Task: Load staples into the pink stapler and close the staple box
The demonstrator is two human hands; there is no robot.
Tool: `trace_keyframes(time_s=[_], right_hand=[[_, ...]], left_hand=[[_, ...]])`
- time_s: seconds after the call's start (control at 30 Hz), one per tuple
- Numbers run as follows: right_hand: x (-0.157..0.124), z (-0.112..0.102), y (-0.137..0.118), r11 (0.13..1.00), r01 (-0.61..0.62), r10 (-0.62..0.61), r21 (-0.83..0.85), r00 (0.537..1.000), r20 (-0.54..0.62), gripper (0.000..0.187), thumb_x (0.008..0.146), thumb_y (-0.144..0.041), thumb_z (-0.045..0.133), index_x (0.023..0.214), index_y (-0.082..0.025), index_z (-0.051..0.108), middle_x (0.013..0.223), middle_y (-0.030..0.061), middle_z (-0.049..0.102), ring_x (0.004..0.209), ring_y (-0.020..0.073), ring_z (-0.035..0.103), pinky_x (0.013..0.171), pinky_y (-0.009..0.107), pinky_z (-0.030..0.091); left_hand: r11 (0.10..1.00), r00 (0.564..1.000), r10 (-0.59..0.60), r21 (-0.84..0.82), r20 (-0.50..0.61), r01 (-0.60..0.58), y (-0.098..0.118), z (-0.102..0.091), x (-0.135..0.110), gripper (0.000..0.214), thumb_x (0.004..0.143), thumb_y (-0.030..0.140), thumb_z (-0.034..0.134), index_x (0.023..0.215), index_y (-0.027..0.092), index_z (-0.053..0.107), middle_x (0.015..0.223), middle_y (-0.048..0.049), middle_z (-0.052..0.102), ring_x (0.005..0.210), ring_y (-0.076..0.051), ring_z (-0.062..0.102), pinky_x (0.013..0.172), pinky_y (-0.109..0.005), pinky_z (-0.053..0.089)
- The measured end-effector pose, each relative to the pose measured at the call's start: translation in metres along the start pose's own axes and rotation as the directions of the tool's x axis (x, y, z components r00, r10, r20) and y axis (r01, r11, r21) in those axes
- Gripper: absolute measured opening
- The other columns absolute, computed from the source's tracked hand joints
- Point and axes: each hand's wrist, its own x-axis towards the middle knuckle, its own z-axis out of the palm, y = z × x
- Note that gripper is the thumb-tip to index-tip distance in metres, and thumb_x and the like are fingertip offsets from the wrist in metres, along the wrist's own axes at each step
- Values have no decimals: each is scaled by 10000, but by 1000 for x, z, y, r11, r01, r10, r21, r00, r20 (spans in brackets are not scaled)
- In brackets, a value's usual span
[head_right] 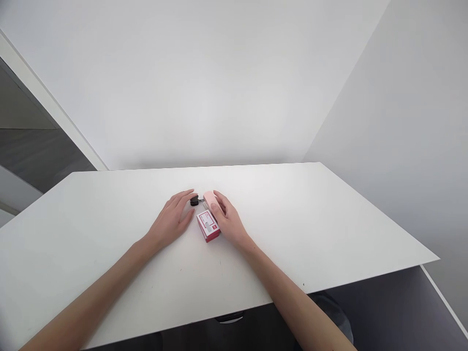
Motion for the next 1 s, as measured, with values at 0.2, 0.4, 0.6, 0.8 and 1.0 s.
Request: trace_keyframes(time_s=[0.2,0.4,0.6,0.8,1.0], right_hand=[[-1,0,-3,999,18,-19,45,1000,19,585,995,-578,589,1512,-305,548,1512,50,618,1342,278,613,1089,431,534],[0,0,-2,1000,17,-17,25,1000,-7,574,1006,-582,564,1517,-321,532,1523,38,608,1355,284,602,1107,456,523],[-2,-1,-3,998,35,-37,-43,998,-58,545,1011,-556,535,1486,-291,567,1465,48,642,1316,277,612,1093,437,514],[-6,-7,-5,992,21,-38,-125,990,-139,584,1007,-577,492,1500,-270,556,1381,73,671,1224,275,638,1048,441,518],[-5,-15,2,994,-10,-20,-111,964,-266,617,991,-575,499,1530,-277,532,1516,82,592,1370,283,557,1136,456,460]], left_hand=[[999,999,-43,10,12,42,-3,8,27,339,1050,354,409,1286,247,628,1275,-83,720,1235,-290,630,1084,-493,461],[983,970,-180,15,-166,185,-26,-20,16,346,1043,454,426,1200,258,664,1247,-75,737,1133,-290,664,1020,-452,490],[881,849,-440,40,-291,471,-67,-76,-30,395,988,540,511,1208,256,675,1236,-56,750,1063,-298,678,944,-433,517],[783,772,-575,93,-271,615,-91,-103,-68,400,963,550,487,1202,275,652,1225,-74,740,1078,-324,678,847,-441,525],[762,767,-591,138,-248,632,-100,-109,-86,396,958,538,455,1227,285,597,1290,-105,705,1150,-369,656,885,-519,527]])
